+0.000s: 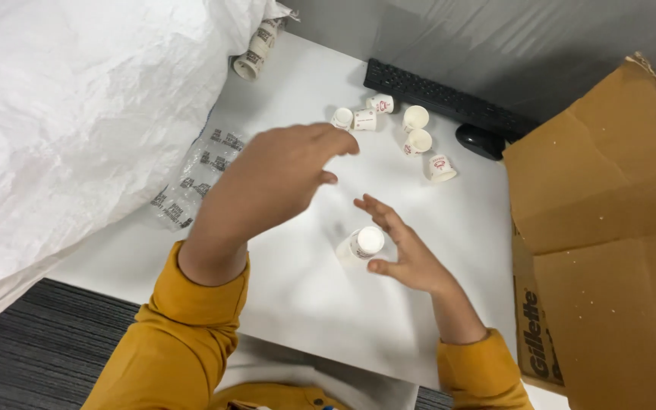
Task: Sorting, stacking, and packaging paper cups from a large box into plastic sleeves and bags.
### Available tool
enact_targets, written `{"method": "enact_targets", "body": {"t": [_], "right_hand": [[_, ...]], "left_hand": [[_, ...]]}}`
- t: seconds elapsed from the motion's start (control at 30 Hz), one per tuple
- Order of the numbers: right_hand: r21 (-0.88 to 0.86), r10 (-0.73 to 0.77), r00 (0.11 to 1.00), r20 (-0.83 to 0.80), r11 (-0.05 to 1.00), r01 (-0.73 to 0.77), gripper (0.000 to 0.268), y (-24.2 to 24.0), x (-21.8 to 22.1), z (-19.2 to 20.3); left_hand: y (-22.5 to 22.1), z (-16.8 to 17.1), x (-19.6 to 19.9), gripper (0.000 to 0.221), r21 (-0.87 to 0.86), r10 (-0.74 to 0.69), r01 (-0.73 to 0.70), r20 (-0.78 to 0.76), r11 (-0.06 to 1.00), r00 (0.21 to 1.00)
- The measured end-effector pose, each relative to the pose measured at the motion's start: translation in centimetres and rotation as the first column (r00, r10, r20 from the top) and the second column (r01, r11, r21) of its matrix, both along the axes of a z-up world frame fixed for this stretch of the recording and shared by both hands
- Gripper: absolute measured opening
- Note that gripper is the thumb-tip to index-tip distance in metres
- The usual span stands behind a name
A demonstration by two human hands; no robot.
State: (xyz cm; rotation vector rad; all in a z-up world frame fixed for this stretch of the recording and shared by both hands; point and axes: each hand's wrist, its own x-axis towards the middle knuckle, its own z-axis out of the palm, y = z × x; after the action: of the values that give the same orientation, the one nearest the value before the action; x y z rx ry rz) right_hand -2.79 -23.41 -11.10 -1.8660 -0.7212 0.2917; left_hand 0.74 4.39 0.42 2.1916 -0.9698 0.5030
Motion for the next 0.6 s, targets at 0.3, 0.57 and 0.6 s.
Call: {"method": "enact_targets", "body": {"t": [0.3, 0.57, 0.6], "right_hand": [[-0.055, -0.215, 0.929, -0.300, 0.977, 0.208, 0.046, 1.1, -0.4, -6.4], [0.286, -0.257, 0.935, -0.243, 0.902, 0.323, 0.042, -0.4, 0.0, -8.9], [0.288, -0.276, 0.920, -0.279, 0.890, 0.354, 0.043, -0.4, 0.1, -8.9]], "left_hand": [[4.0, -1.4, -0.7, 0.048, 0.276, 0.507, -0.453, -0.172, 0.848, 0.844], [10.1, -16.6, 1.8, 0.082, 0.662, 0.745, -0.458, -0.237, 0.594, 0.624], [10.5, -17.0, 1.7, 0.072, 0.629, 0.750, -0.492, -0.234, 0.602, 0.619]]}}
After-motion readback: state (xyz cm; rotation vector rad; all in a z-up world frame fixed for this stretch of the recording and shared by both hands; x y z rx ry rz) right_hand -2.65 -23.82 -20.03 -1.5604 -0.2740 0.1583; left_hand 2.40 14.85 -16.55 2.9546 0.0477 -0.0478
